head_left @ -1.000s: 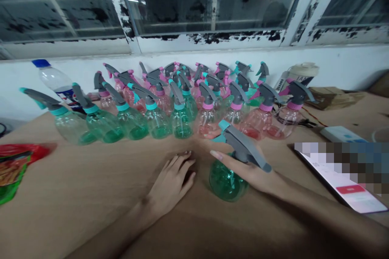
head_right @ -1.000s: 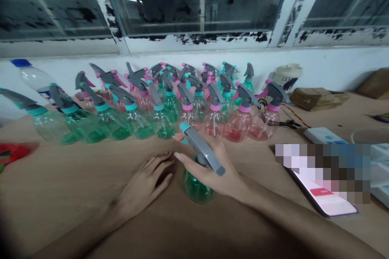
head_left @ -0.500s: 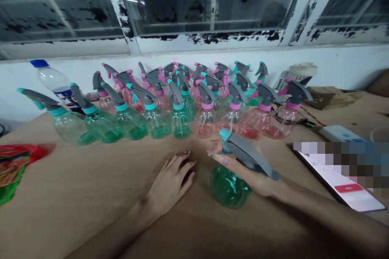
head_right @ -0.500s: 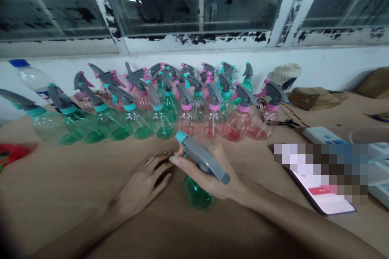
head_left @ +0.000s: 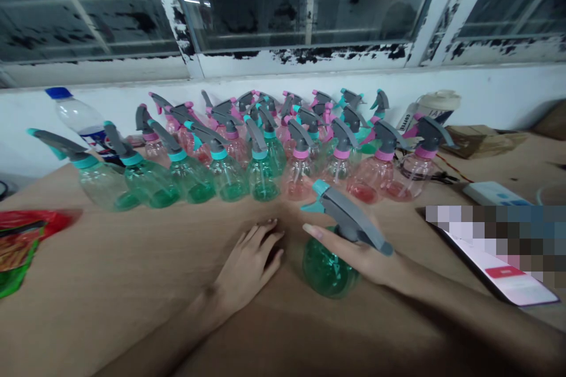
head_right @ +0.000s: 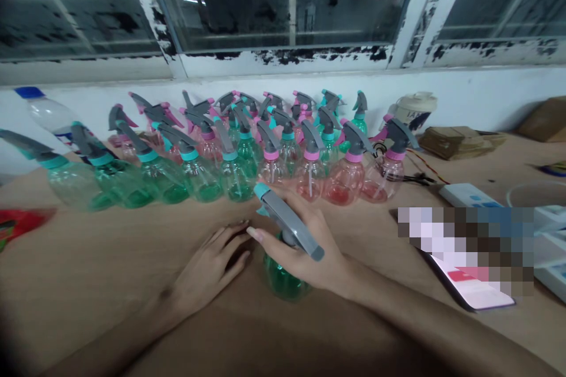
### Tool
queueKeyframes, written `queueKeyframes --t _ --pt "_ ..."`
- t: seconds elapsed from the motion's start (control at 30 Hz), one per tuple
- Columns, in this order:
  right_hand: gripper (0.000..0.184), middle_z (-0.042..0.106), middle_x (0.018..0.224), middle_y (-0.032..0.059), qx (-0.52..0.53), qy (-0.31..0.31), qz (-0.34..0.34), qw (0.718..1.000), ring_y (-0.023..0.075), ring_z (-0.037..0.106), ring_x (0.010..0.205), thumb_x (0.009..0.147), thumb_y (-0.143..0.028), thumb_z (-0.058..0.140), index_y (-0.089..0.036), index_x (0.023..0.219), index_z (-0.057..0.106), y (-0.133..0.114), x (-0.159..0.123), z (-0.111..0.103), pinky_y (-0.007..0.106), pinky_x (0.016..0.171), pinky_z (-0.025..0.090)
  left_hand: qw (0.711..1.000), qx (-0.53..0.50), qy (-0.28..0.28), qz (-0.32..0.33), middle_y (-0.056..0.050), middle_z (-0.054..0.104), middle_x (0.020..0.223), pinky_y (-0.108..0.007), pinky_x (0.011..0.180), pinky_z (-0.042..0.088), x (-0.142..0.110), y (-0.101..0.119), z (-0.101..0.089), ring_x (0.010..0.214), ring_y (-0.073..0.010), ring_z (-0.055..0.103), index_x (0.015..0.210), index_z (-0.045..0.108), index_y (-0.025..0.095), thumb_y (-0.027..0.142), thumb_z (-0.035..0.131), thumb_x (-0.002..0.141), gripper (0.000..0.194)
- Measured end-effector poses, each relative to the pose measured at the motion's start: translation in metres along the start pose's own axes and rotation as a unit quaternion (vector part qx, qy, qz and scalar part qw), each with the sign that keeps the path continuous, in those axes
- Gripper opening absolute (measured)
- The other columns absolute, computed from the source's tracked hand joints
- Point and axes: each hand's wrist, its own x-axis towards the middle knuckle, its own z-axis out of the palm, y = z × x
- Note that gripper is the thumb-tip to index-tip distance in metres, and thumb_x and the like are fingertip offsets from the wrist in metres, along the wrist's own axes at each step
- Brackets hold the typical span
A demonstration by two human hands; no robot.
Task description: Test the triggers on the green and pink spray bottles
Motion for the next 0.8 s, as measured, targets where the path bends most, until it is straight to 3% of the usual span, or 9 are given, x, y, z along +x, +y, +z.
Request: queueKeyframes --t 0.13,0.3,0.43,0.63,0.8 --pt "0.025 0.062 0.075 -0.002 -0.009 -0.011 0.014 1.0 0.0138 0.058 0.058 0.079 -0.033 0.062 -0.025 0.103 0.06 -0.0028 -0.0012 -0.0016 0.029 0.057 0.049 1.0 -0.003 -0.004 -0.002 -0.009 0.054 0.126 -0.046 0.097 0.041 -0.0002 0.0 -0.0002 0.115 -0.0257 0.05 0.119 0.052 0.019 0.022 0.046 0.091 0.029" --pt "0.016 0.066 0.083 -0.0008 0.004 -0.028 0.012 1.0 0.0157 0.064 0.07 0.081 -0.035 0.061 -0.025 0.093 0.062 -0.0041 0.0021 -0.005 0.03 0.068 0.05 1.0 -0.007 -0.001 0.0 -0.01 0.054 0.125 -0.045 0.097 0.042 0.0009 0.0002 -0.002 0.115 -0.0256 0.05 0.12 0.051 0.018 0.022 0.045 0.091 0.029" --pt "0.016 0.065 0.075 -0.0012 0.009 -0.05 0.026 0.998 0.0138 0.06 0.059 0.082 -0.039 0.058 -0.024 0.086 0.061 -0.0016 0.0051 -0.0054 0.028 0.056 0.048 1.0 -0.006 -0.001 0.0 -0.009 0.054 0.125 -0.045 0.096 0.042 0.0012 0.0001 -0.0023 0.115 -0.0256 0.05 0.118 0.052 0.018 0.022 0.046 0.091 0.028" --pt "0.02 0.057 0.062 -0.0042 -0.017 -0.02 0.019 0.999 0.0108 0.052 0.05 0.082 -0.041 0.059 -0.023 0.075 0.057 -0.0014 0.0022 -0.0052 0.027 0.05 0.042 1.0 -0.005 -0.006 -0.003 -0.01 0.054 0.126 -0.046 0.097 0.042 0.0007 0.0008 -0.0021 0.116 -0.0257 0.05 0.119 0.052 0.017 0.021 0.046 0.091 0.029" --pt "0.023 0.066 0.087 0.0012 0.014 0.002 0.01 1.0 0.0175 0.063 0.075 0.078 -0.042 0.063 -0.024 0.092 0.059 0.0025 0.006 -0.0051 0.033 0.07 0.048 1.0 -0.003 0.0 -0.005 -0.01 0.055 0.124 -0.045 0.098 0.042 0.0013 0.0019 -0.0031 0.114 -0.0248 0.051 0.117 0.052 0.017 0.022 0.046 0.091 0.027"
